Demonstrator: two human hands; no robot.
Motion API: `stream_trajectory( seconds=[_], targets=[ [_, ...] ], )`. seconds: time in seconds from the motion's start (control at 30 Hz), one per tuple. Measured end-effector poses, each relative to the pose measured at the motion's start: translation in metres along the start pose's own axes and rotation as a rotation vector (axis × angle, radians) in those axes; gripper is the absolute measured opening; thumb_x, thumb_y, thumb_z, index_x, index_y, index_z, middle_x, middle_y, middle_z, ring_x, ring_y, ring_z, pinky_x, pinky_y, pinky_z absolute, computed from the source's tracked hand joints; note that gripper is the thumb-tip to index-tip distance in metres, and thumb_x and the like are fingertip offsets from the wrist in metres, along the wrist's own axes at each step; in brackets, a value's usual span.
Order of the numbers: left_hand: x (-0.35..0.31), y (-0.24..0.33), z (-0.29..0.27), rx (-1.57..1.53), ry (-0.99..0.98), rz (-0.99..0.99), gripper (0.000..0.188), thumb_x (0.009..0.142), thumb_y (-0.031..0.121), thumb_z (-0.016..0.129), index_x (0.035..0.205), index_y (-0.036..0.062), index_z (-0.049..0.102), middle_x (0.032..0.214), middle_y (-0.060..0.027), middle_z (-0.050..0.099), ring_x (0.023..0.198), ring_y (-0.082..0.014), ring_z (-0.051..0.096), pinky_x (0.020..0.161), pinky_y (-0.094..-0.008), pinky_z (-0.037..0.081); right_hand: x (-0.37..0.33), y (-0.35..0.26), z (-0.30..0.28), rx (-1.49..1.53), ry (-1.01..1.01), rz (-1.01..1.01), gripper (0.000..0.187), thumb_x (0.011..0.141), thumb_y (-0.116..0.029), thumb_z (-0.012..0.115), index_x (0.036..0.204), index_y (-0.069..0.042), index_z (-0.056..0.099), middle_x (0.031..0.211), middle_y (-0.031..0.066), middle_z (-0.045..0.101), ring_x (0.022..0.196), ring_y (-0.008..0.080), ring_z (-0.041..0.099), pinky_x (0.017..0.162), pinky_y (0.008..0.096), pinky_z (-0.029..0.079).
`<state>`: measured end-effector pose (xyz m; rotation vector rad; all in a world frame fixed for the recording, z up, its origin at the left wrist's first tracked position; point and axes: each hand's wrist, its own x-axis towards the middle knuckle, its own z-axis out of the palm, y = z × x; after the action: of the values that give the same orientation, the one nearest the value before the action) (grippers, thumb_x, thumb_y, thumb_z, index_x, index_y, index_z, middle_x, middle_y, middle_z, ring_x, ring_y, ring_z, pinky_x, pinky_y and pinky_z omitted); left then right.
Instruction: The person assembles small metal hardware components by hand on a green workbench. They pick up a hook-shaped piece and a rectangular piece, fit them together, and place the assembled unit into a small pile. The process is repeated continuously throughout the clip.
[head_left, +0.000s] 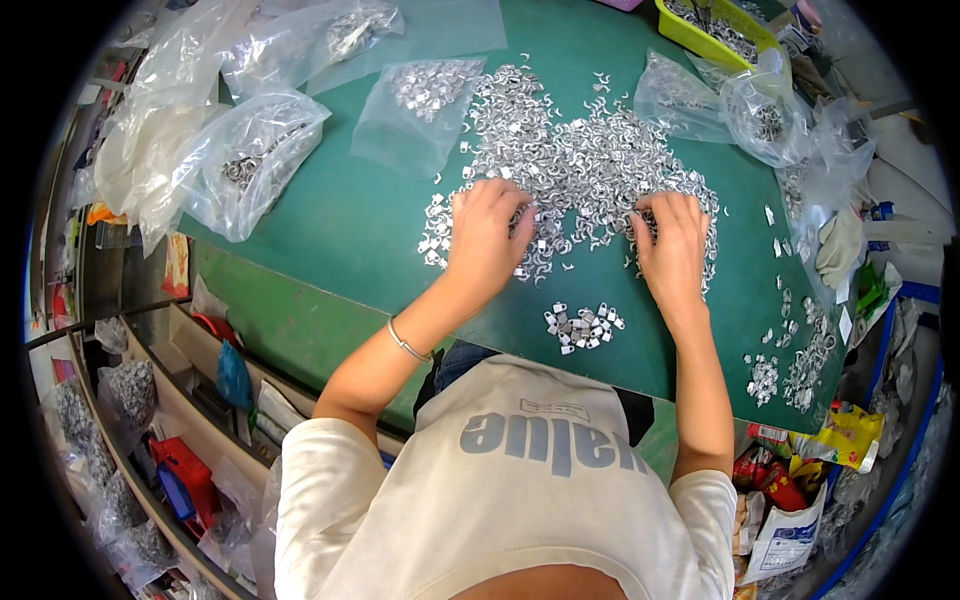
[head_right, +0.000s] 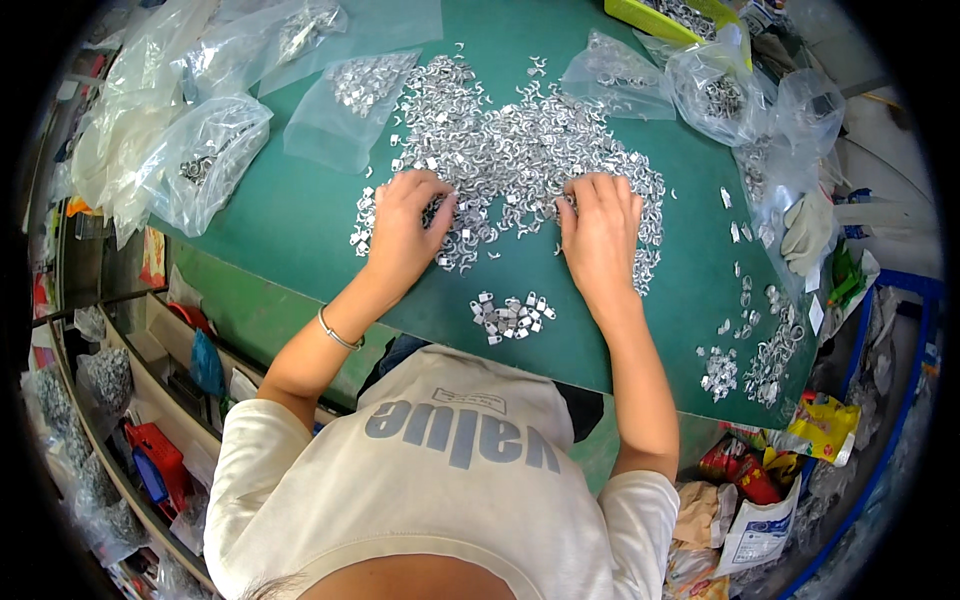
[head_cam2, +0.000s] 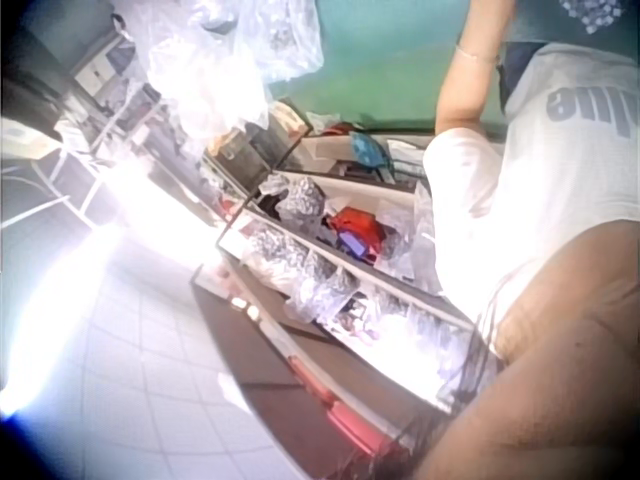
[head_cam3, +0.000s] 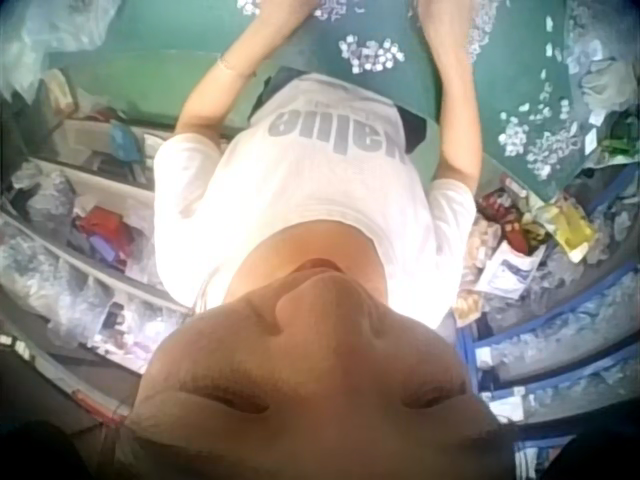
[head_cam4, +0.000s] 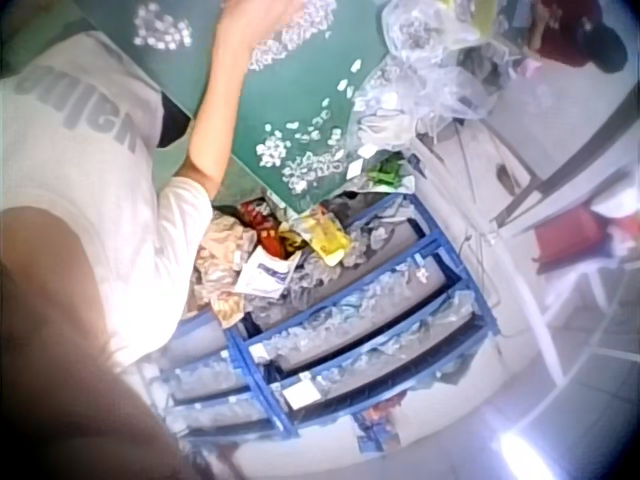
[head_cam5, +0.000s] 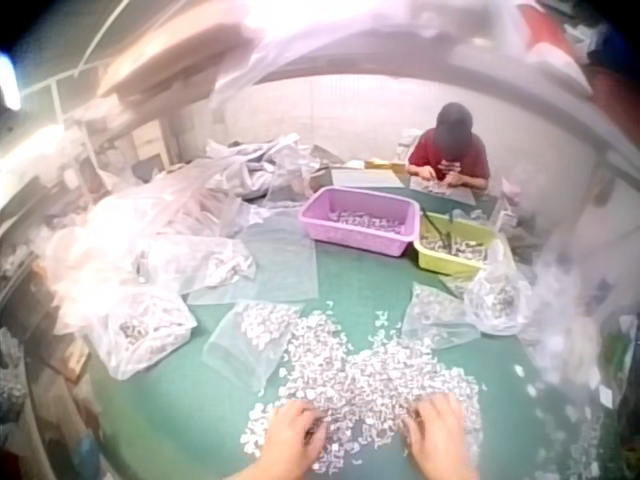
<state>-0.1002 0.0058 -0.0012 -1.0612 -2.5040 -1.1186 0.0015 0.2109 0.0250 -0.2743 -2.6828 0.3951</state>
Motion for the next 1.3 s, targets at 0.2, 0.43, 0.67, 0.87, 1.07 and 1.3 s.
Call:
stream_trajectory(
  seconds=[0.2, 0.43, 0.67, 0.87, 1.07, 1.3],
  targets=[
    [-0.003, 0.01, -0.004, -0.247, 0.031, -0.074, 0.016, 0.077, -0.001, 0.068, 0.093, 0.0026, 0.064, 0.09, -0.0123, 0.066, 0.08, -0.0286, 0.063, 0.074, -0.0372, 0.048, 0.006, -0.02, 0.029, 0.078, -0.063, -0.089, 0.013, 0.077, -0.011, 0.072, 0.085, -0.005, 0.063, 0.088, 0.0069, 0.056, 0.09, 0.0256, 0.051, 0.078, 0.0389, 0.037],
    [-0.038, 0.045, -0.005, -0.344, -0.182, -0.003, 0.021, 0.078, -0.002, 0.069, 0.098, 0.0047, 0.065, 0.095, -0.009, 0.066, 0.089, -0.0269, 0.063, 0.081, -0.0359, 0.047, 0.014, -0.024, 0.027, 0.03, -0.1, -0.15, 0.016, 0.072, -0.013, 0.075, 0.078, -0.005, 0.063, 0.083, 0.0082, 0.058, 0.087, 0.0253, 0.052, 0.079, 0.0395, 0.036],
    [-0.056, 0.05, 0.011, -0.327, -0.357, 0.056, 0.019, 0.08, 0.002, 0.068, 0.098, 0.0049, 0.065, 0.103, -0.0099, 0.061, 0.092, -0.0277, 0.058, 0.078, -0.0365, 0.043, -0.023, -0.011, -0.022, 0.381, -0.281, -0.112, 0.012, 0.075, -0.006, 0.073, 0.08, -0.003, 0.062, 0.082, 0.0078, 0.06, 0.087, 0.0284, 0.055, 0.078, 0.0397, 0.041],
    [-0.059, 0.05, 0.003, -0.194, -0.325, 0.124, 0.022, 0.079, 0.004, 0.068, 0.102, 0.0069, 0.065, 0.102, -0.0069, 0.058, 0.094, -0.0249, 0.055, 0.077, -0.037, 0.037, -0.053, -0.004, -0.027, 0.453, -0.407, -0.115, 0.01, 0.077, -0.004, 0.07, 0.085, -0.001, 0.064, 0.087, 0.009, 0.06, 0.086, 0.029, 0.055, 0.078, 0.0384, 0.043],
    [-0.034, 0.021, -0.003, 0.072, -0.125, 0.037, 0.025, 0.076, 0.006, 0.072, 0.101, 0.0074, 0.066, 0.1, -0.0034, 0.059, 0.09, -0.023, 0.054, 0.075, -0.037, 0.036, -0.029, -0.025, 0.0, 0.507, -0.21, -0.114, 0.017, 0.077, -0.003, 0.069, 0.093, -0.002, 0.064, 0.092, 0.0107, 0.06, 0.086, 0.0307, 0.056, 0.077, 0.0383, 0.046],
    [-0.024, 0.011, -0.005, -0.014, -0.136, 0.101, 0.018, 0.075, 0.003, 0.073, 0.092, 0.0071, 0.068, 0.095, -0.0034, 0.059, 0.086, -0.022, 0.055, 0.076, -0.0359, 0.037, -0.012, -0.035, 0.023, 0.234, -0.201, -0.261, 0.026, 0.074, -0.007, 0.073, 0.098, -0.005, 0.063, 0.104, 0.007, 0.057, 0.099, 0.0266, 0.052, 0.082, 0.038, 0.042]
  ],
)
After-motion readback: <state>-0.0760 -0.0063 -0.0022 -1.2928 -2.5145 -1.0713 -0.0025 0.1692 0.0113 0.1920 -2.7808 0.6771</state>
